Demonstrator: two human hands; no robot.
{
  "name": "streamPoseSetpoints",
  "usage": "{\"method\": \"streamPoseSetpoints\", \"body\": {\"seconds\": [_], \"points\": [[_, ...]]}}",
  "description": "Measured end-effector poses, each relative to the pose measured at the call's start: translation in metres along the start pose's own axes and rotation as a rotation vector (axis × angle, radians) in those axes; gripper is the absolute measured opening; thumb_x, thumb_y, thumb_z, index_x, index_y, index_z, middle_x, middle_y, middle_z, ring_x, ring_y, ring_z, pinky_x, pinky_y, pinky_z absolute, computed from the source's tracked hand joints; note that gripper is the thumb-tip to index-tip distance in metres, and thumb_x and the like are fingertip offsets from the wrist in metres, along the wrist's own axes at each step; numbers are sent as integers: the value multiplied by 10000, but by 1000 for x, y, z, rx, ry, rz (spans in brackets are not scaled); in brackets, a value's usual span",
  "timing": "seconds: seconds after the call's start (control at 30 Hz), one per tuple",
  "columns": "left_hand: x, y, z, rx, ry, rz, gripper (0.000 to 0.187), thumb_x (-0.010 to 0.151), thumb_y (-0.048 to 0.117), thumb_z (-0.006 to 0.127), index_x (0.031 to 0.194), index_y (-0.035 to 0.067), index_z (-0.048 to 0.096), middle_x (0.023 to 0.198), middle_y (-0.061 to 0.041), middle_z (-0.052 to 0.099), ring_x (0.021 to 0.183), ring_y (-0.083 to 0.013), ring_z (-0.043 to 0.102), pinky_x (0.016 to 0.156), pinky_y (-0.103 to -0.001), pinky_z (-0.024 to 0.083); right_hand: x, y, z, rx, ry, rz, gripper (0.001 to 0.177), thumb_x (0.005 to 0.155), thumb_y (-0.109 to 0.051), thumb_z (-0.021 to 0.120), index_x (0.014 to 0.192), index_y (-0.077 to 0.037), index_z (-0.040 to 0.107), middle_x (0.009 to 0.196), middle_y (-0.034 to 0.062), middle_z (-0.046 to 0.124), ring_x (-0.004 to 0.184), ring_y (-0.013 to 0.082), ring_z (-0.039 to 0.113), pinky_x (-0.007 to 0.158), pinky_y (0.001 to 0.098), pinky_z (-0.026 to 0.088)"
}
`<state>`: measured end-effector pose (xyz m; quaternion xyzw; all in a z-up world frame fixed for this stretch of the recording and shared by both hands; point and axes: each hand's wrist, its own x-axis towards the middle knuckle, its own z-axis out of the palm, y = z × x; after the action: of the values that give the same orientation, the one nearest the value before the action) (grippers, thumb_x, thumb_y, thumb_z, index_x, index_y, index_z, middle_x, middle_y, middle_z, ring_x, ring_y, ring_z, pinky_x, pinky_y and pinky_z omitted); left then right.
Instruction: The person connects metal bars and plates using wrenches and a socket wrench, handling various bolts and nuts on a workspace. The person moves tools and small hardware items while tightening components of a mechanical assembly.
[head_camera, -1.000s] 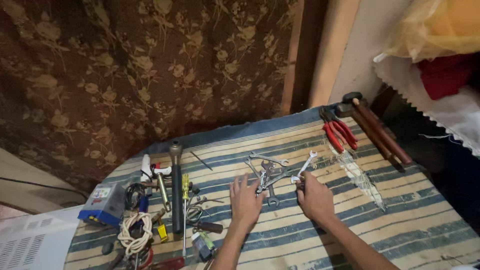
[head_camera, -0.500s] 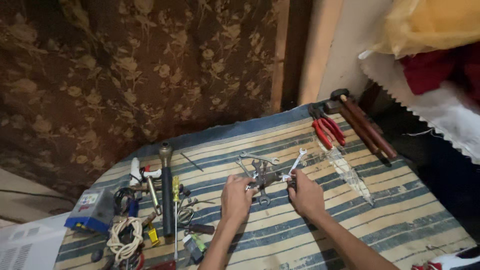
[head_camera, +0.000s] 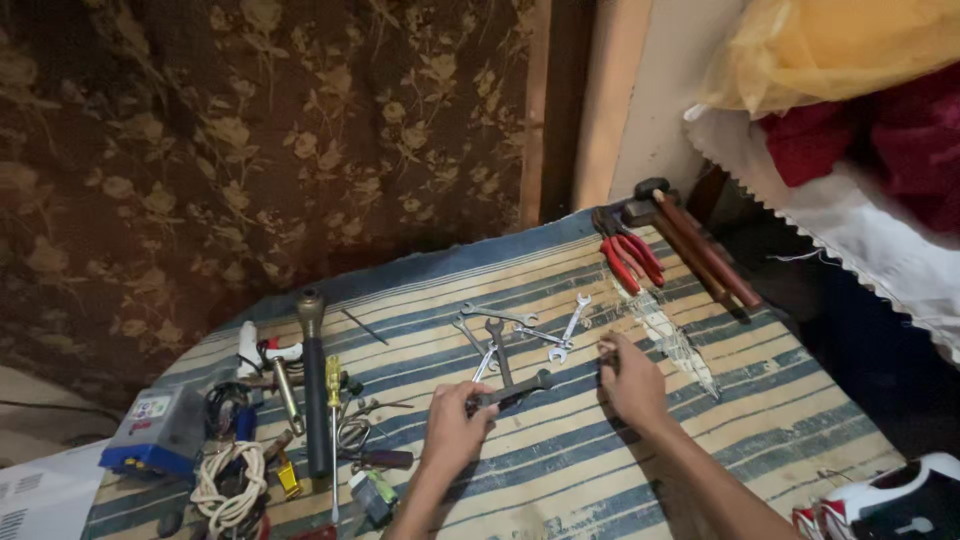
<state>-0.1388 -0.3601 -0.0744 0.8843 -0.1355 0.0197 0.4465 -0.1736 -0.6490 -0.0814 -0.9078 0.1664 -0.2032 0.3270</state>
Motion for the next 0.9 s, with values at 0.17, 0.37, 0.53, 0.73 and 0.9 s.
{"method": "streamPoseSetpoints", "body": {"seconds": [0.17,0.37,0.53,0.73,0.9], "points": [[-4,2,-12,134,-81,109,331,624,176,885,927,82,787,968,-143,725,1018,-343,617,892,-412,509,27,-11,2,-225,-307,-143,679,808,-111,591,1458,-260,463,1154,194,687,996,430,670,851,530,534],[-11,10,-12,222,-167,-13,308,659,198,867,924,87,758,998,-158,694,1060,-322,617,943,-401,514,73,-9,29,-446,-548,-147,651,906,-210,578,1525,-280,389,1084,239,717,1005,442,687,890,540,537],[-11,7,-15,163,-114,196,335,581,147,890,887,83,768,1034,-110,709,1113,-341,549,969,-422,449,53,6,35,-464,-361,-263,291,920,-212,589,1189,-103,564,961,208,723,922,406,709,801,524,565],[-8,-2,-14,157,-141,140,252,678,114,836,923,129,776,1093,-57,681,1135,-322,536,996,-411,453,12,4,0,-386,-377,-306,302,840,-197,668,1125,-138,587,957,167,719,885,397,709,747,517,556],[-11,-6,-14,136,-142,158,228,656,113,840,871,106,762,1094,-57,674,1150,-327,521,998,-413,452,-18,3,-23,-373,-378,-360,301,866,-223,687,1106,-87,567,973,177,667,862,415,680,721,525,538]]}}
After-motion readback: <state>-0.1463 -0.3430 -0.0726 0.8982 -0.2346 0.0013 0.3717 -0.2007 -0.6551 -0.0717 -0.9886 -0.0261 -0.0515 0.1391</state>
